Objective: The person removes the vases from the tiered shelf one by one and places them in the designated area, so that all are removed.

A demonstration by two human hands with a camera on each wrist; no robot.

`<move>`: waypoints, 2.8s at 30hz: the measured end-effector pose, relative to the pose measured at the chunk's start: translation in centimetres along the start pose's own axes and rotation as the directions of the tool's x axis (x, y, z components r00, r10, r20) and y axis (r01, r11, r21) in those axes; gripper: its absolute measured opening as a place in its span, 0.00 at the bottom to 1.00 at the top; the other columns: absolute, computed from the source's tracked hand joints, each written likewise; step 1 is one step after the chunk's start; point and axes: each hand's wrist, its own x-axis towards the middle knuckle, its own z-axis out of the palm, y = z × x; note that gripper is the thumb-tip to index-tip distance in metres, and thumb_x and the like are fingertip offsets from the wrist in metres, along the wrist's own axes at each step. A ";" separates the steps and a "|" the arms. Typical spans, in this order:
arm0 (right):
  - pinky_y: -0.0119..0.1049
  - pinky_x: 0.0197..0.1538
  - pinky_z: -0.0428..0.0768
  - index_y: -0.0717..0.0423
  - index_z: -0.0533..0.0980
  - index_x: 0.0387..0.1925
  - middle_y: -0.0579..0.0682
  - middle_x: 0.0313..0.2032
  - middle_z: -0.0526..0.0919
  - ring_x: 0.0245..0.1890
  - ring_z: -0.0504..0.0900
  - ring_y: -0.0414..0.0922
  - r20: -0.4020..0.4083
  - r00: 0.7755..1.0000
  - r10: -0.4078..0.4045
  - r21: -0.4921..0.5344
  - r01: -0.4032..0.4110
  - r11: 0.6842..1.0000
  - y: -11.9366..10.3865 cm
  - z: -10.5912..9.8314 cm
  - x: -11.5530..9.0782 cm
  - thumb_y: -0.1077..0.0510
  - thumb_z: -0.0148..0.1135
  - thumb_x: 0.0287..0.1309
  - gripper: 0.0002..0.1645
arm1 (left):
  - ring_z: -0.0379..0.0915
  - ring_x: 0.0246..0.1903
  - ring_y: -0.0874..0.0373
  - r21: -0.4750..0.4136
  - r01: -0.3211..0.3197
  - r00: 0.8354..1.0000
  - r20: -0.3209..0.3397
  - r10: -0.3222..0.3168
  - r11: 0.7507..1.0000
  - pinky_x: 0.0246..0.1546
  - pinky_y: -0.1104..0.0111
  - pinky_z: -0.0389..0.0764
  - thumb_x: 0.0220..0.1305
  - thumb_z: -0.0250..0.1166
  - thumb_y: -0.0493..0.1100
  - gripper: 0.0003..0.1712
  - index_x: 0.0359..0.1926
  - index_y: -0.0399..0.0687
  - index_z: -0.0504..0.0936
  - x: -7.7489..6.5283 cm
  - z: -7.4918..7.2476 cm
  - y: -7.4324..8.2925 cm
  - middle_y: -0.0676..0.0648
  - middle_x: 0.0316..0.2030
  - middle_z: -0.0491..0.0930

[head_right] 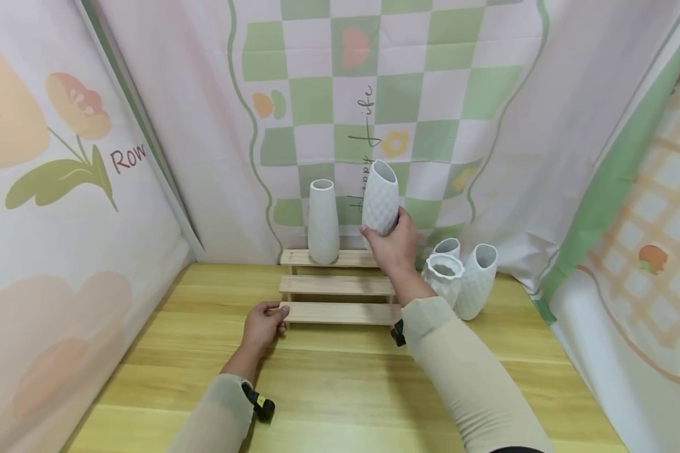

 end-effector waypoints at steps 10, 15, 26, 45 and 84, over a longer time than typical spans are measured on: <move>0.51 0.67 0.77 0.62 0.63 0.72 0.62 0.66 0.74 0.65 0.75 0.56 -0.019 0.999 -0.043 0.020 0.043 0.999 -1.3 -1.6 -0.3 0.46 0.82 0.52 0.54 | 0.80 0.22 0.57 0.012 0.006 1.000 -0.002 -0.005 1.000 0.24 0.68 0.85 0.68 0.72 0.42 0.24 0.58 0.31 0.78 0.0 -0.2 0.1 0.40 0.34 0.84; 0.52 0.66 0.78 0.61 0.62 0.73 0.61 0.65 0.75 0.64 0.75 0.56 -0.019 0.999 -0.032 0.022 0.033 0.999 -1.4 -2.9 -0.5 0.44 0.82 0.52 0.56 | 0.80 0.22 0.57 0.020 0.009 1.000 0.001 -0.009 1.000 0.24 0.68 0.85 0.68 0.72 0.42 0.25 0.58 0.31 0.78 -0.1 -0.1 0.1 0.40 0.34 0.84; 0.53 0.63 0.79 0.60 0.66 0.70 0.61 0.62 0.77 0.62 0.77 0.56 -0.063 0.997 -0.050 -0.040 0.047 0.998 -1.3 -4.9 -0.2 0.41 0.81 0.52 0.53 | 0.80 0.22 0.57 0.028 -0.008 1.000 0.001 0.008 1.000 0.25 0.67 0.86 0.67 0.72 0.41 0.25 0.59 0.31 0.78 -0.1 -0.1 0.3 0.39 0.34 0.84; 0.52 0.66 0.78 0.53 0.62 0.76 0.57 0.68 0.74 0.67 0.75 0.54 -0.087 0.996 -0.007 -0.064 0.002 0.998 -0.4 -9.1 -0.6 0.37 0.79 0.52 0.57 | 0.80 0.22 0.57 0.033 -0.007 1.000 0.001 0.007 0.999 0.24 0.68 0.85 0.68 0.72 0.41 0.25 0.59 0.31 0.78 -0.4 -0.1 0.6 0.38 0.35 0.84; 0.49 0.66 0.78 0.46 0.59 0.79 0.52 0.71 0.71 0.66 0.74 0.50 -0.158 0.979 0.129 -0.056 -0.139 0.989 1.8 -15.2 -2.4 0.34 0.77 0.53 0.59 | 0.79 0.21 0.59 0.044 -0.011 1.000 -0.016 0.012 0.999 0.23 0.71 0.83 0.69 0.71 0.41 0.24 0.59 0.31 0.78 -0.4 0.0 0.6 0.36 0.36 0.85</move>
